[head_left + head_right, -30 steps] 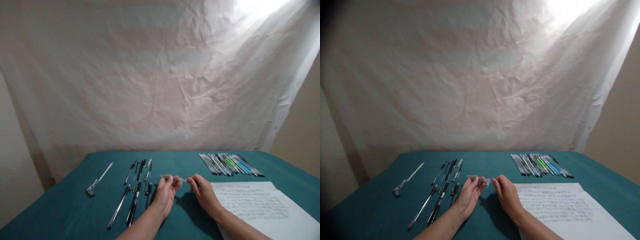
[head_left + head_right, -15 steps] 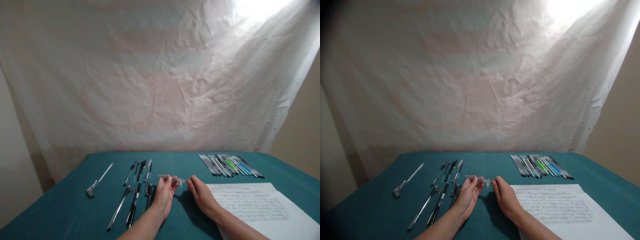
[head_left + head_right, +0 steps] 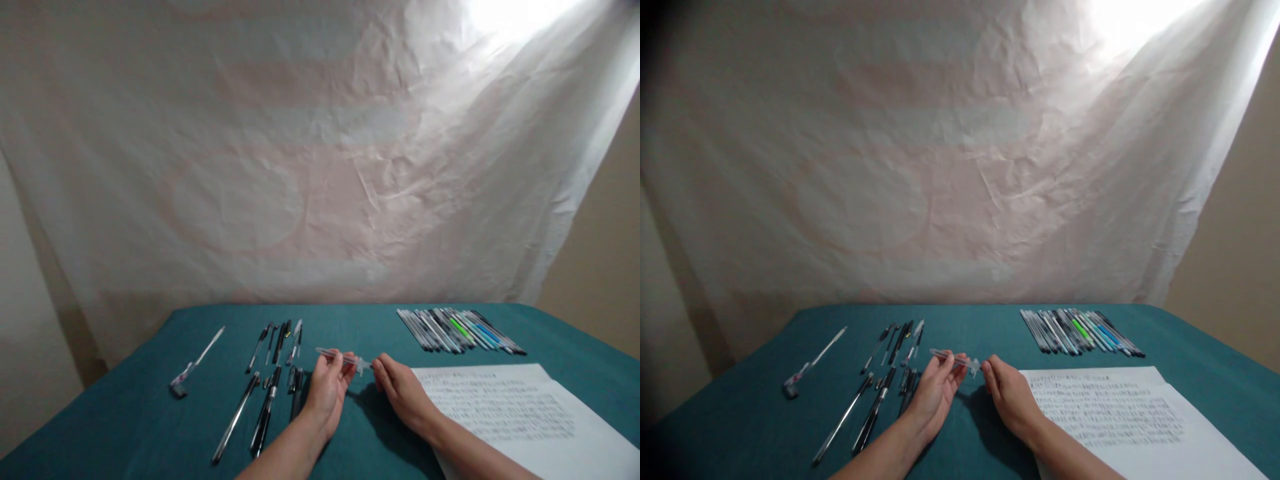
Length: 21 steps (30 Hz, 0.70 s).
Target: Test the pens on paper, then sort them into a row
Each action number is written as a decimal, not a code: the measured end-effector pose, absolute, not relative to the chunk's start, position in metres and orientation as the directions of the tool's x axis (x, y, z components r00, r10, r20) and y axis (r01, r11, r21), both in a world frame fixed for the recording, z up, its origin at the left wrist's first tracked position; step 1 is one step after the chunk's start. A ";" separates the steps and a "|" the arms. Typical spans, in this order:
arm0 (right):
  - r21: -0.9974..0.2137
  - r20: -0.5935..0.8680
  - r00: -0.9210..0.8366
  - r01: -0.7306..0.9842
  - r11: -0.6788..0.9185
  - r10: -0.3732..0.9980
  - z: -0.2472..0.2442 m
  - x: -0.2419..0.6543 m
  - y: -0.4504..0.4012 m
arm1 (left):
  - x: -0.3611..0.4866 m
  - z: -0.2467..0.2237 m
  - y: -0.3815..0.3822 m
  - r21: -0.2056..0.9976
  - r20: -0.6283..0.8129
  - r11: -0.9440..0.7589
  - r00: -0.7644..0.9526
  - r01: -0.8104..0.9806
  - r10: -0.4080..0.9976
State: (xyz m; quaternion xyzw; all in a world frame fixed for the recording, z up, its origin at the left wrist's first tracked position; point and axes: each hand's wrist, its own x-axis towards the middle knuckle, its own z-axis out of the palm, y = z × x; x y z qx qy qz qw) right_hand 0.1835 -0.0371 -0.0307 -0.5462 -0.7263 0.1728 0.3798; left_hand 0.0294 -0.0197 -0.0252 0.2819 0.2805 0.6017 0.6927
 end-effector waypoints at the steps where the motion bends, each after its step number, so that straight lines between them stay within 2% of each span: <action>1: -0.675 0.351 -0.118 0.656 0.338 0.929 -0.030 0.184 -0.037 | 0.029 -0.025 -0.019 0.727 -0.052 0.118 0.117 -0.677 0.992; 7: -0.699 0.404 -0.117 0.601 0.389 0.907 -0.024 0.182 -0.044 | 0.027 -0.022 -0.018 0.717 -0.076 0.119 0.093 -0.687 0.993; 12: -0.657 0.410 -0.115 0.651 0.381 0.905 -0.028 0.184 -0.040 | 0.029 -0.023 -0.021 0.727 -0.047 0.124 0.132 -0.675 0.990; 21: -0.659 0.421 -0.104 0.647 0.383 0.901 -0.027 0.184 -0.042 | 0.030 -0.022 -0.019 0.722 -0.078 0.124 0.098 -0.681 0.992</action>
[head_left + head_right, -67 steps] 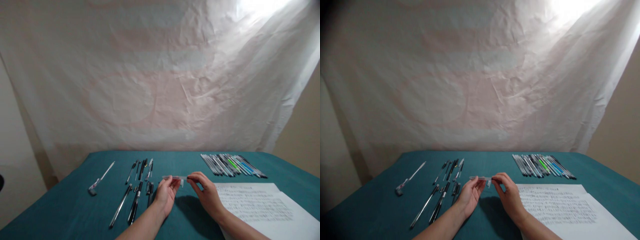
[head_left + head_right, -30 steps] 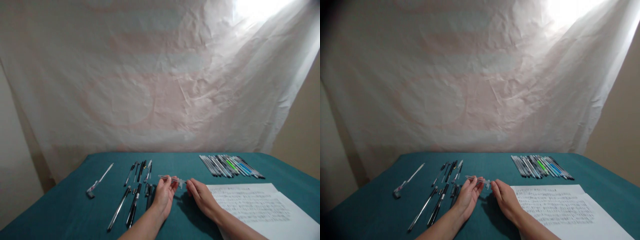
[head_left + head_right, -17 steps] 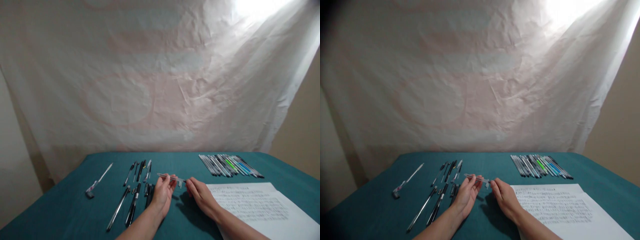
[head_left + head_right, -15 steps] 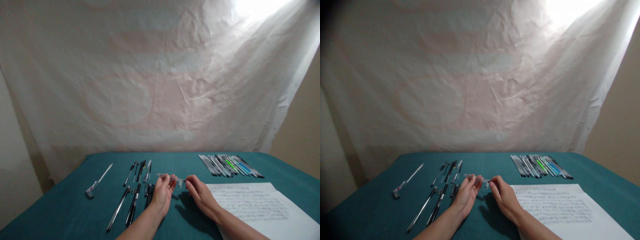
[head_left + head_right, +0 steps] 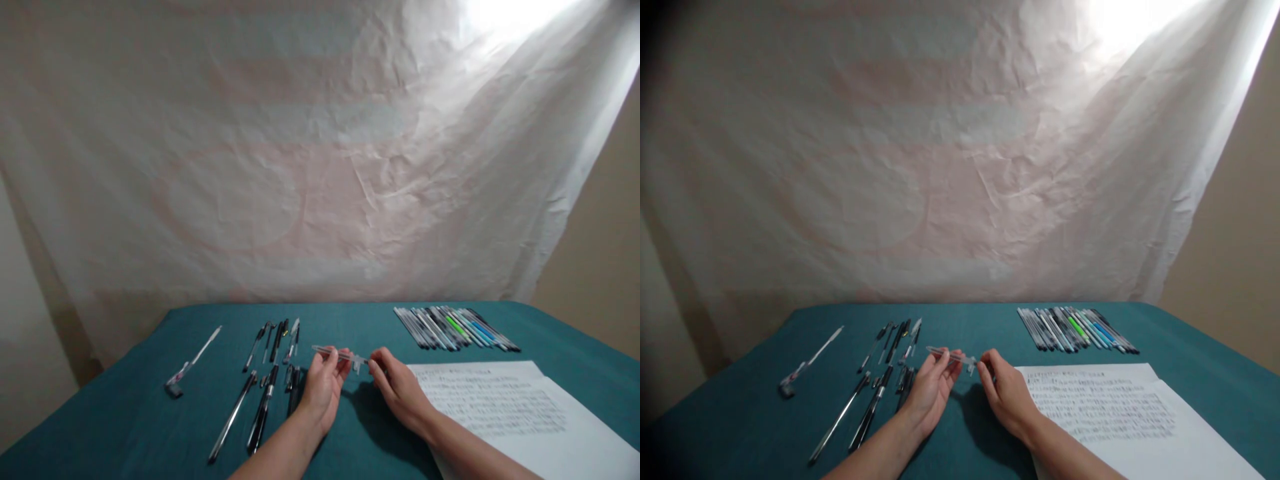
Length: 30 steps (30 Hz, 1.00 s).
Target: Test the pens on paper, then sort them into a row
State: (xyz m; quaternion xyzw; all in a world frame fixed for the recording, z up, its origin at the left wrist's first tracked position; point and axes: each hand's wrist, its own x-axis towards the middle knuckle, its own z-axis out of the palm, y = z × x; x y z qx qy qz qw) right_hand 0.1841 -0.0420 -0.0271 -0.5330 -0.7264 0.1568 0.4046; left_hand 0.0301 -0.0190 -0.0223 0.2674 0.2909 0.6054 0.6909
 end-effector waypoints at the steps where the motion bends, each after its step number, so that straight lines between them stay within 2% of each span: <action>1: -0.653 0.418 -0.108 0.654 0.381 0.902 -0.029 0.184 -0.041 | 0.031 -0.022 -0.019 0.723 -0.075 0.125 0.102 -0.680 0.992; 6: -0.635 0.403 -0.129 0.674 0.378 0.906 -0.029 0.185 -0.040 | 0.032 -0.017 -0.020 0.725 -0.069 0.120 0.101 -0.678 0.992; 12: -0.564 0.480 -0.150 0.702 0.435 0.865 -0.015 0.185 -0.046 | 0.032 -0.015 -0.018 0.761 -0.051 0.109 0.109 -0.639 0.993; 19: -0.527 0.410 -0.147 0.767 0.365 0.900 -0.018 0.193 -0.042 | 0.039 -0.014 -0.014 0.791 -0.041 0.105 0.119 -0.602 0.992; 25: -0.467 0.491 -0.153 0.785 0.408 0.857 -0.017 0.197 -0.043 | 0.043 -0.013 -0.014 0.792 -0.066 0.122 0.115 -0.598 0.991; 27: -0.477 0.479 -0.149 0.783 0.400 0.865 -0.018 0.197 -0.043 | 0.043 -0.013 -0.013 0.796 -0.066 0.120 0.112 -0.594 0.992; 30: -0.567 0.434 -0.130 0.730 0.382 0.892 -0.019 0.196 -0.042 | 0.043 -0.013 -0.013 0.808 -0.039 0.102 0.120 -0.581 0.992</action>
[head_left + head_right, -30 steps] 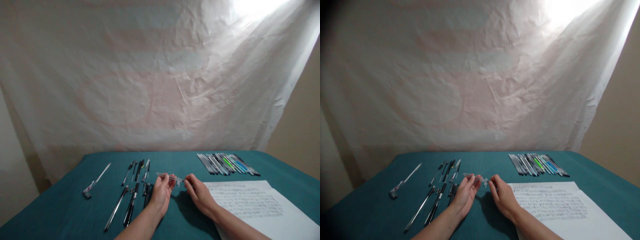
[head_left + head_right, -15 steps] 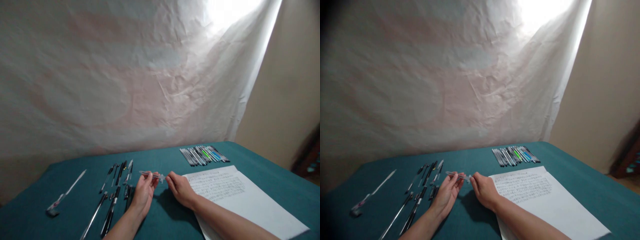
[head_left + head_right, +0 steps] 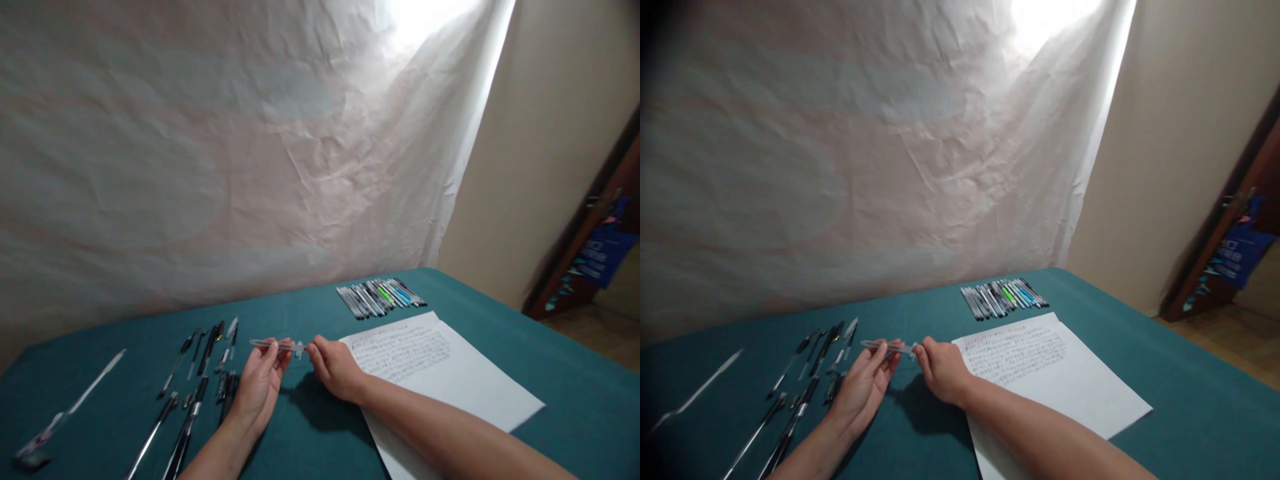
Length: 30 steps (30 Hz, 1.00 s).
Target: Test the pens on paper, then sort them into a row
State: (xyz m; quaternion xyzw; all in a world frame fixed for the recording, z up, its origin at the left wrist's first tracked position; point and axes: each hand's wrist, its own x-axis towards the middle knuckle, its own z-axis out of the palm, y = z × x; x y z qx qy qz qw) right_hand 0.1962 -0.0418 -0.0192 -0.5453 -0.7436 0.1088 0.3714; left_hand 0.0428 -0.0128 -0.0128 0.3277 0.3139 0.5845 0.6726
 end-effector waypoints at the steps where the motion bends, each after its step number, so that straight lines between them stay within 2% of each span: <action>1: -0.611 0.411 -0.127 0.696 0.376 0.903 -0.019 0.196 -0.042 | 0.043 -0.013 -0.013 0.811 -0.031 0.096 0.123 -0.577 0.992; 6: -0.840 0.279 -0.137 0.445 0.311 0.951 -0.018 0.193 -0.040 | 0.042 -0.013 -0.012 0.812 -0.016 0.087 0.128 -0.577 0.992; 10: -0.959 0.171 -0.170 0.197 0.203 0.970 -0.020 0.189 -0.037 | 0.040 -0.011 -0.012 0.815 0.006 0.073 0.134 -0.575 0.991; 15: -0.992 0.047 -0.253 -0.128 0.014 0.966 -0.024 0.183 -0.036 | 0.037 -0.007 -0.014 0.800 0.026 0.072 0.155 -0.595 0.988; 18: -0.973 0.006 -0.308 -0.222 -0.066 0.951 -0.024 0.181 -0.037 | 0.035 -0.006 -0.014 0.790 0.020 0.078 0.153 -0.607 0.988; 21: -0.985 -0.011 -0.345 -0.160 -0.070 0.939 -0.017 0.182 -0.037 | 0.035 -0.004 -0.015 0.777 -0.012 0.100 0.144 -0.621 0.989; 23: -0.999 0.042 -0.297 -0.044 0.031 0.954 -0.008 0.185 -0.037 | 0.036 -0.002 -0.018 0.778 -0.026 0.116 0.152 -0.618 0.988; 25: -0.972 0.167 -0.224 0.127 0.199 0.960 0.001 0.190 -0.037 | 0.038 0.002 -0.023 0.797 -0.034 0.142 0.191 -0.587 0.981; 27: -0.861 0.315 -0.215 0.346 0.374 0.924 0.009 0.195 -0.038 | 0.041 0.005 -0.031 0.840 -0.034 0.169 0.261 -0.515 0.965; 30: -0.563 0.429 -0.357 0.613 0.554 0.830 0.015 0.200 -0.041 | 0.046 0.009 -0.043 0.923 -0.008 0.149 0.368 -0.355 0.930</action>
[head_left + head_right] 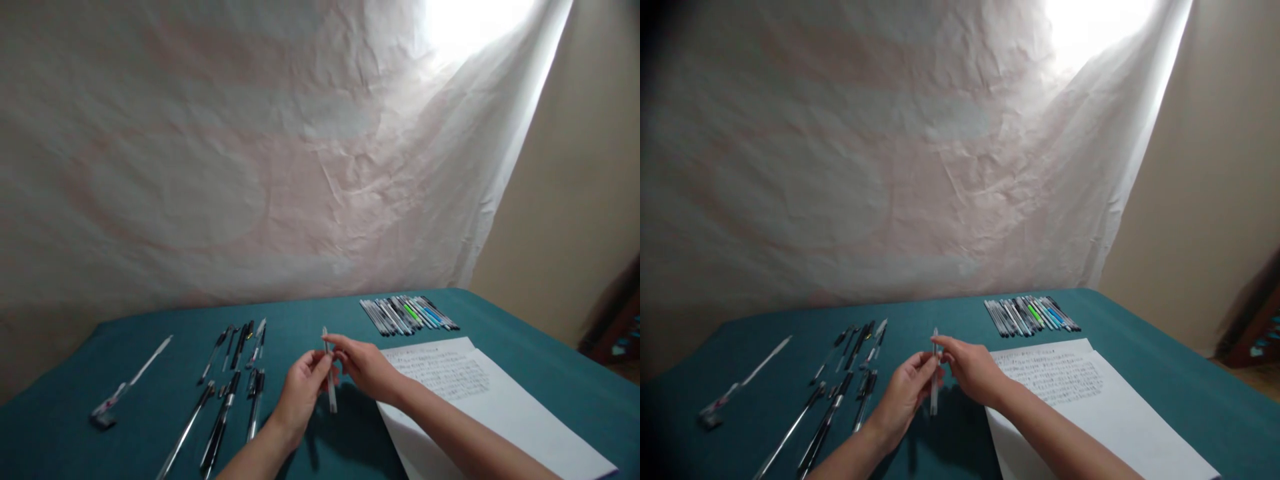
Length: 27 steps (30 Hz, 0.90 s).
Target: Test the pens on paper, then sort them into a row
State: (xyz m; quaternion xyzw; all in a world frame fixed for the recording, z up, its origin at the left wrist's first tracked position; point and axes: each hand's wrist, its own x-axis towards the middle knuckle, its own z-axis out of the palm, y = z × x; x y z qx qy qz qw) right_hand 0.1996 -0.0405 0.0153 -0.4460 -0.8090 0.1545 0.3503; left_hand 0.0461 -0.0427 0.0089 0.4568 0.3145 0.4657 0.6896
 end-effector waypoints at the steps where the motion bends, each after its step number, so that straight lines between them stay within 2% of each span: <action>1: -0.471 0.430 -0.403 0.663 0.582 0.808 0.016 0.200 -0.041 | 0.048 0.009 -0.046 0.944 0.005 0.125 0.389 -0.307 0.921; 3: -0.348 0.419 -0.447 0.725 0.594 0.791 0.016 0.202 -0.042 | 0.052 0.009 -0.051 0.966 0.022 0.086 0.413 -0.242 0.911; 5: -0.315 0.409 -0.429 0.762 0.566 0.805 0.016 0.206 -0.043 | 0.054 0.008 -0.056 0.975 0.035 0.064 0.435 -0.211 0.900; 8: -0.392 0.408 -0.342 0.772 0.501 0.847 0.016 0.226 -0.047 | 0.056 0.009 -0.065 0.990 0.091 -0.027 0.471 -0.141 0.877; 12: -0.580 0.390 -0.119 0.738 0.344 0.913 0.008 0.281 -0.064 | 0.055 0.012 -0.079 0.976 0.183 -0.219 0.595 -0.012 0.783; 15: -0.706 0.318 0.053 0.680 0.199 0.947 -0.003 0.333 -0.083 | 0.057 0.011 -0.085 0.963 0.220 -0.268 0.692 -0.040 0.688; 18: -0.818 0.270 0.282 0.572 0.065 0.921 -0.013 0.382 -0.102 | 0.060 0.004 -0.085 0.968 0.227 -0.235 0.724 -0.091 0.651; 22: -0.841 0.249 0.426 0.540 -0.024 0.870 -0.027 0.428 -0.122 | 0.065 -0.003 -0.083 0.955 0.228 -0.294 0.755 -0.049 0.615; 27: -0.771 0.286 0.485 0.628 -0.101 0.827 -0.043 0.452 -0.132 | 0.069 -0.008 -0.082 0.921 0.203 -0.387 0.807 0.034 0.554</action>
